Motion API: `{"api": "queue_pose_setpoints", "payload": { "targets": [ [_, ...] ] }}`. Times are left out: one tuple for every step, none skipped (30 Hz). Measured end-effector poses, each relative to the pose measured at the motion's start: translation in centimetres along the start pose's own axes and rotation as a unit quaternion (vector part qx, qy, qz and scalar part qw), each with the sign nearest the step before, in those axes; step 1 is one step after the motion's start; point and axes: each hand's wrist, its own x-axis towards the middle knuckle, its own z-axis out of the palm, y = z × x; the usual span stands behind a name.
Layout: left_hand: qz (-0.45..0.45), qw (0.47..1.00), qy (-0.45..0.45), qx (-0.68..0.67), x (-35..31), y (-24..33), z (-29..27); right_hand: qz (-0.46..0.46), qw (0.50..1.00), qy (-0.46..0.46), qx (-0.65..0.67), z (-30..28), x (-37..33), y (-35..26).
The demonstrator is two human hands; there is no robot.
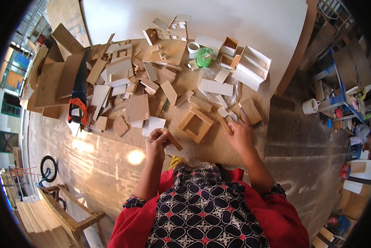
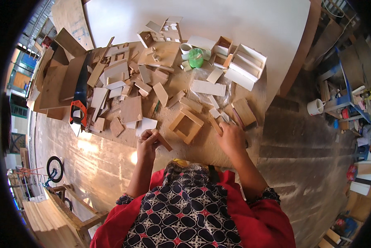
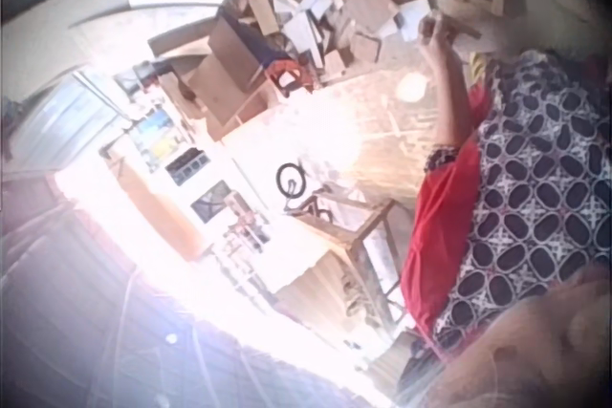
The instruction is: The person cuts small wood pieces with scissors and applies glue with a brush to assemble a miniature house structure on a workbench.
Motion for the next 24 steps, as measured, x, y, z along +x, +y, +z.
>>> {"api": "queue_pose_setpoints", "payload": {
  "targets": [
    [-0.01,1.0,-0.01,-0.008,-0.1,0.3,0.3,-0.027,0.999,0.014,0.038,-0.5,0.3,-0.5],
    [-0.022,0.999,-0.018,-0.016,-0.3,0.7,0.6,-0.054,0.995,0.026,0.076,-1.2,0.6,-1.3],
    [-0.023,0.999,-0.022,-0.029,-0.6,0.9,1.1,-0.049,0.99,-0.009,0.134,-1.4,0.7,-2.1],
    [-0.024,0.999,-0.026,-0.041,-0.8,1.1,1.9,-0.043,0.98,-0.044,0.191,-1.5,0.8,-3.1],
    [-0.023,0.998,-0.031,-0.056,-1.1,1.1,2.6,-0.038,0.965,-0.078,0.246,-1.6,0.9,-4.3],
    [-0.023,0.996,-0.045,-0.071,-1.4,1.3,3.5,-0.064,0.953,-0.123,0.271,-1.9,0.9,-5.6],
    [-0.028,0.995,-0.051,-0.076,-1.4,0.9,3.8,-0.108,0.935,-0.13,0.313,-0.7,0.7,-5.9],
    [-0.034,0.996,-0.038,-0.078,-1.6,0.9,4.5,-0.099,0.929,-0.172,0.311,-0.4,0.5,-7.0],
    [-0.041,0.996,-0.024,-0.08,-1.7,1.1,5.1,-0.09,0.922,-0.214,0.308,-0.3,0.5,-7.7],
    [-0.048,0.995,-0.019,-0.08,-1.6,1.0,5.0,-0.083,0.928,-0.21,0.297,0.1,0.6,-7.7],
    [-0.055,0.995,-0.014,-0.079,-1.5,0.9,4.9,-0.076,0.933,-0.205,0.286,0.7,0.8,-7.6],
    [-0.062,0.995,-0.009,-0.078,-1.3,0.9,4.7,-0.069,0.938,-0.2,0.274,1.2,0.9,-7.6],
    [-0.068,0.995,-0.008,-0.073,-1.2,0.9,4.4,-0.061,0.935,-0.206,0.281,1.4,1.1,-7.6],
    [-0.075,0.995,-0.006,-0.069,-1.1,0.9,4.1,-0.053,0.932,-0.212,0.288,1.4,1.2,-7.4],
    [-0.082,0.995,-0.005,-0.065,-0.9,0.9,3.8,-0.044,0.93,-0.218,0.294,1.4,1.4,-7.1],
    [-0.076,0.995,-0.008,-0.07,-0.8,0.8,3.4,-0.067,0.93,-0.223,0.284,1.5,2.0,-6.3],
    [-0.07,0.995,-0.011,-0.075,-0.6,0.9,3.0,-0.053,0.94,-0.18,0.284,1.1,3.0,-6.0],
    [-0.063,0.995,-0.016,-0.08,-0.4,1.0,2.7,-0.038,0.949,-0.136,0.282,0.5,4.2,-5.7],
    [-0.057,0.995,-0.021,-0.084,-0.2,1.2,2.4,-0.024,0.955,-0.091,0.28,0.1,5.7,-5.4],
    [-0.054,0.994,-0.029,-0.086,0.0,1.3,2.3,-0.003,0.965,-0.052,0.259,-0.3,7.5,-4.5],
    [-0.049,0.994,-0.037,-0.088,0.3,1.5,2.1,0.017,0.971,-0.012,0.237,-0.6,9.6,-3.8],
    [-0.055,0.994,-0.034,-0.092,0.4,1.6,1.9,0.018,0.972,0.008,0.233,-1.1,11.5,-3.4],
    [-0.06,0.993,-0.033,-0.096,0.6,1.8,1.8,0.019,0.973,0.031,0.23,-1.6,13.2,-3.3],
    [-0.065,0.992,-0.036,-0.101,0.8,2.0,1.8,0.009,0.976,0.062,0.208,-1.9,14.9,-3.3]
  ]
}}
